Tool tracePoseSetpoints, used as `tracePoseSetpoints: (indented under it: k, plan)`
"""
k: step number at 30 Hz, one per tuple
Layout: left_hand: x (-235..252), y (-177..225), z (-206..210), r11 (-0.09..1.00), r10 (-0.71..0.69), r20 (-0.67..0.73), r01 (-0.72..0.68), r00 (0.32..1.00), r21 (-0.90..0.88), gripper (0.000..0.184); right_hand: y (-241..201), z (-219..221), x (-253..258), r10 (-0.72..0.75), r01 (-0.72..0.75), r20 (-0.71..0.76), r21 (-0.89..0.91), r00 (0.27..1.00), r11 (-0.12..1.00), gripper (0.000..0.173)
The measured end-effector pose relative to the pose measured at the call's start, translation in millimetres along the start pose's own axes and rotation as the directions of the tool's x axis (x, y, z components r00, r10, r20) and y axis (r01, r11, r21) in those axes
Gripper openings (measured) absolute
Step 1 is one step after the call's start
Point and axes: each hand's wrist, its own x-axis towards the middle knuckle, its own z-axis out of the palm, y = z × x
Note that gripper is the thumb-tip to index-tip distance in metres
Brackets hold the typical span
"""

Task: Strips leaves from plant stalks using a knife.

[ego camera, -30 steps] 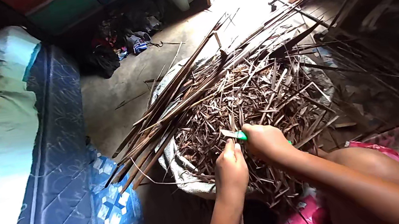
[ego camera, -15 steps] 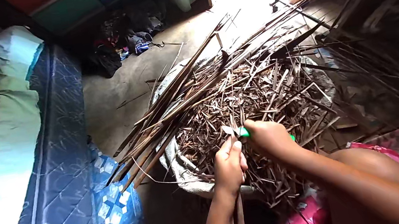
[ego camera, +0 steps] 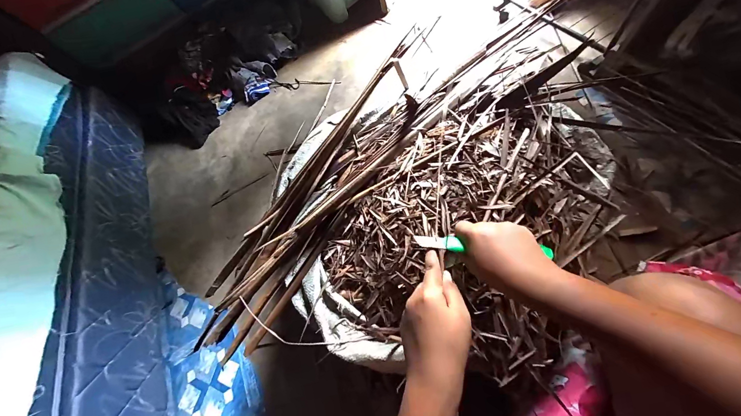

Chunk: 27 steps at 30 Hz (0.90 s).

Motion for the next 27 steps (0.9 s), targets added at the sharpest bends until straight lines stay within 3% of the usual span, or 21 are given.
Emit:
tracePoseSetpoints:
  k: [4, 8, 10, 12, 14, 18, 20, 22, 24, 27]
  plan:
    - [4, 6, -2, 0.997, -0.044, 0.035, 0.042, 0.998, 0.068, 0.046, -1, 6, 11, 0.075, -0.074, -0.103, 0.015, 0.992, 0.997, 0.025]
    - [-6, 1, 4, 1.000, 0.002, 0.037, -0.002, 0.999, -0.007, 0.047, 28, -17, 39, 0.258, -0.250, -0.051, 0.122, 0.965, 0.960, 0.031]
    - [-5, -5, 3, 1.000, 0.008, 0.021, -0.007, 1.000, -0.026, 0.046, 35, -19, 39, 0.164, -0.149, -0.037, 0.266, 0.986, 0.952, 0.035]
    - [-2, -7, -1, 0.999, -0.007, 0.044, 0.009, 0.999, -0.051, 0.046, 30, -8, 33, 0.000, 0.046, -0.092, 0.498, 0.996, 0.866, 0.036]
    - [-3, -2, -5, 0.996, -0.039, 0.113, 0.048, 0.993, -0.076, 0.047, 23, 0, 31, -0.076, 0.106, -0.074, 0.690, 0.994, 0.716, 0.027]
    - [-4, 6, -7, 0.990, -0.075, 0.308, 0.108, 0.948, -0.092, 0.061, 29, 10, 47, 0.035, 0.097, -0.133, 0.855, 0.990, 0.509, 0.020]
    - [-2, 1, -4, 0.983, -0.065, 0.310, 0.115, 0.949, -0.146, 0.056, 40, 10, 57, 0.100, 0.137, -0.228, 0.824, 0.969, 0.550, 0.025]
    - [1, -5, -3, 0.966, -0.062, 0.281, 0.128, 0.958, -0.225, 0.051, 43, 4, 53, 0.039, 0.137, -0.233, 0.690, 0.972, 0.711, 0.026]
    - [8, -12, -4, 0.953, -0.084, 0.225, 0.144, 0.971, -0.265, 0.045, 31, -2, 33, -0.098, 0.125, -0.081, 0.493, 0.992, 0.861, 0.027]
    - [21, -18, -10, 0.943, -0.182, 0.180, 0.223, 0.967, -0.246, 0.035, 3, 12, 7, -0.190, 0.137, 0.188, 0.263, 0.964, 0.955, 0.026]
